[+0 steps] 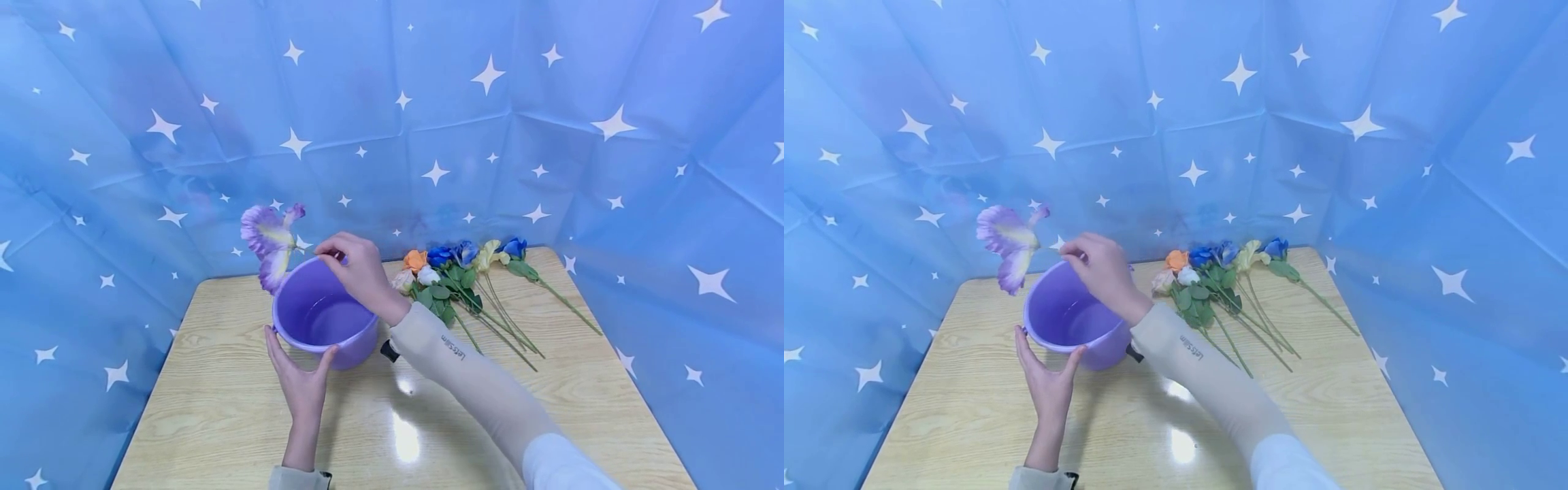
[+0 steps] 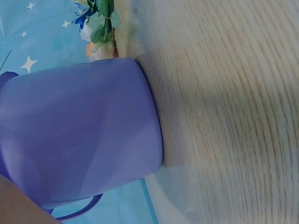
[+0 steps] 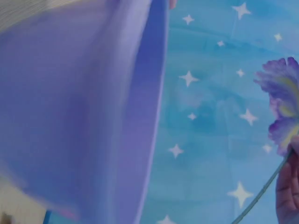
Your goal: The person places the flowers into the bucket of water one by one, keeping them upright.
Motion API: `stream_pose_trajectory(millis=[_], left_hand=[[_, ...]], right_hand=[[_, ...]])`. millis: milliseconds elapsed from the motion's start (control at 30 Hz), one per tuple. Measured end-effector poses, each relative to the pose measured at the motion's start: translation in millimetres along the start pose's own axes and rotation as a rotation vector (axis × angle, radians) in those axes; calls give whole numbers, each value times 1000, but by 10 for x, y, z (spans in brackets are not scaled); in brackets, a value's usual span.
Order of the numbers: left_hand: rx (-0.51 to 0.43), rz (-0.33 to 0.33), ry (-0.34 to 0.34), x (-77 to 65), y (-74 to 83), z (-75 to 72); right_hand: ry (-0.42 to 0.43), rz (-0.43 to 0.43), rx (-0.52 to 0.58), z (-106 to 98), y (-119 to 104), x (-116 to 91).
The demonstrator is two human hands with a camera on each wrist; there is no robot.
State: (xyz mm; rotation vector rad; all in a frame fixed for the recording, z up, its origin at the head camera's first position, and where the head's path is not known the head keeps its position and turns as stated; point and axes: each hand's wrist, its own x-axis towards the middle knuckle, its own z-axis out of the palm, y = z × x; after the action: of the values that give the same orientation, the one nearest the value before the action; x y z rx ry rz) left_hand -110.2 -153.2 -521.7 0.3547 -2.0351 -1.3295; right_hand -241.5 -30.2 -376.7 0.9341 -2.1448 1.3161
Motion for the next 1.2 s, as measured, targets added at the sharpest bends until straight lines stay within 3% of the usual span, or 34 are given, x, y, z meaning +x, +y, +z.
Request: stream_pose_trajectory(millis=[233, 467, 867, 1200], left_hand=[[-5, -1, -7, 15, -7, -13], [34, 16, 3, 10, -8, -23], [18, -3, -5, 7, -1, -11], [15, 23, 1, -1, -13, 3]], right_hand=[[-54, -31, 28, 157, -218, 106], [-87, -50, 48, 300, -281, 67], [-98, 58, 22, 435, -21, -162], [-137, 150, 14, 548, 258, -333]])
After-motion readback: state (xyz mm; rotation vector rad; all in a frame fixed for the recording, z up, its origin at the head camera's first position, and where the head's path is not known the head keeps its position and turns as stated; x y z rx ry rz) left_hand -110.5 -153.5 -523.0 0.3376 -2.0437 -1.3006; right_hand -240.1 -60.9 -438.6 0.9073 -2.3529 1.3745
